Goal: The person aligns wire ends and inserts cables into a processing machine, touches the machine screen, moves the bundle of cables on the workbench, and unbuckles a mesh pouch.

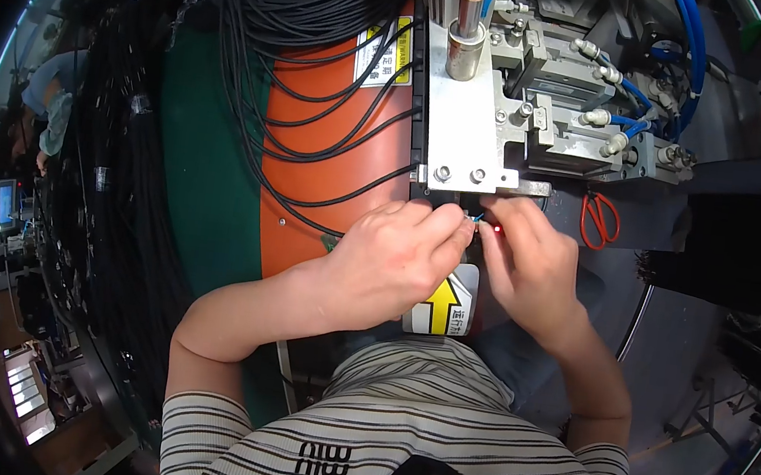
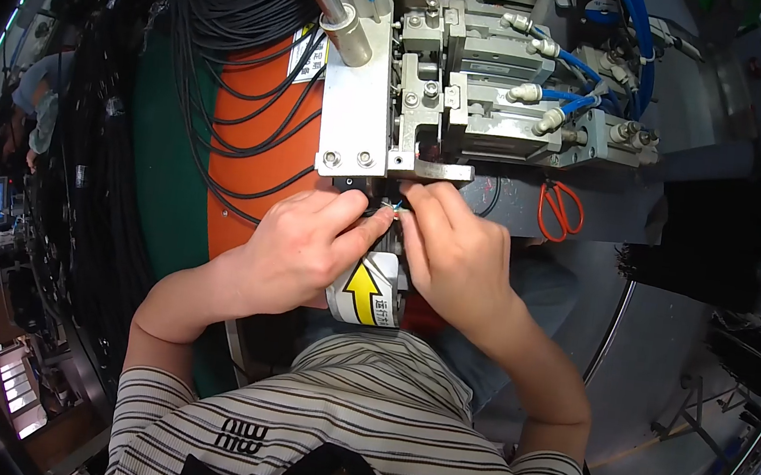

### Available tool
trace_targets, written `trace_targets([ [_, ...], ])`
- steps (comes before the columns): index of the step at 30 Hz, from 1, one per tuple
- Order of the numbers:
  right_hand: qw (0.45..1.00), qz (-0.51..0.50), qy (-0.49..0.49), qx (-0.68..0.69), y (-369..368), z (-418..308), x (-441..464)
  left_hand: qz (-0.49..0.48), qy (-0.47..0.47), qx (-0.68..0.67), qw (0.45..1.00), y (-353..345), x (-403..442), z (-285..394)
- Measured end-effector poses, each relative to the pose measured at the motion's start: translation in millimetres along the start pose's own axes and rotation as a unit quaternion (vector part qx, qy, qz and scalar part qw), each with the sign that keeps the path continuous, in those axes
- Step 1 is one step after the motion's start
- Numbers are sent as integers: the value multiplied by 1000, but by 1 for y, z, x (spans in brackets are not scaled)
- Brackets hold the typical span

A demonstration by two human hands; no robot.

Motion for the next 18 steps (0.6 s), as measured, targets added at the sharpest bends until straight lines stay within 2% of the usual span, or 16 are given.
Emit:
trace_targets([
  [6,997,-65,-35,10,3,1,3,-9,6,7,1000,3,-6,-3],
  [9,995,-75,-47,43,6,9,8,75,28,-74,994,-5,-25,-18],
  [12,981,-92,-90,146,5,11,3,86,38,-59,994,-4,-37,-23],
  [15,988,-35,-102,111,9,1,-1,116,54,-40,991,1,-42,-25],
  [17,989,40,-65,128,8,-13,-4,137,70,-28,988,8,-39,-32],
  [18,989,30,-37,143,4,-20,-5,151,71,-17,986,16,-36,-44],
])
Point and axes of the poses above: each hand's wrist, its own x-axis towards the middle knuckle, its own y-axis out of the back of the hand, z = x × y, the point moved 1 cm from there along x, towards the middle knuckle, and after that the axes turned 13 degrees about -z, right-handed, at the moved point
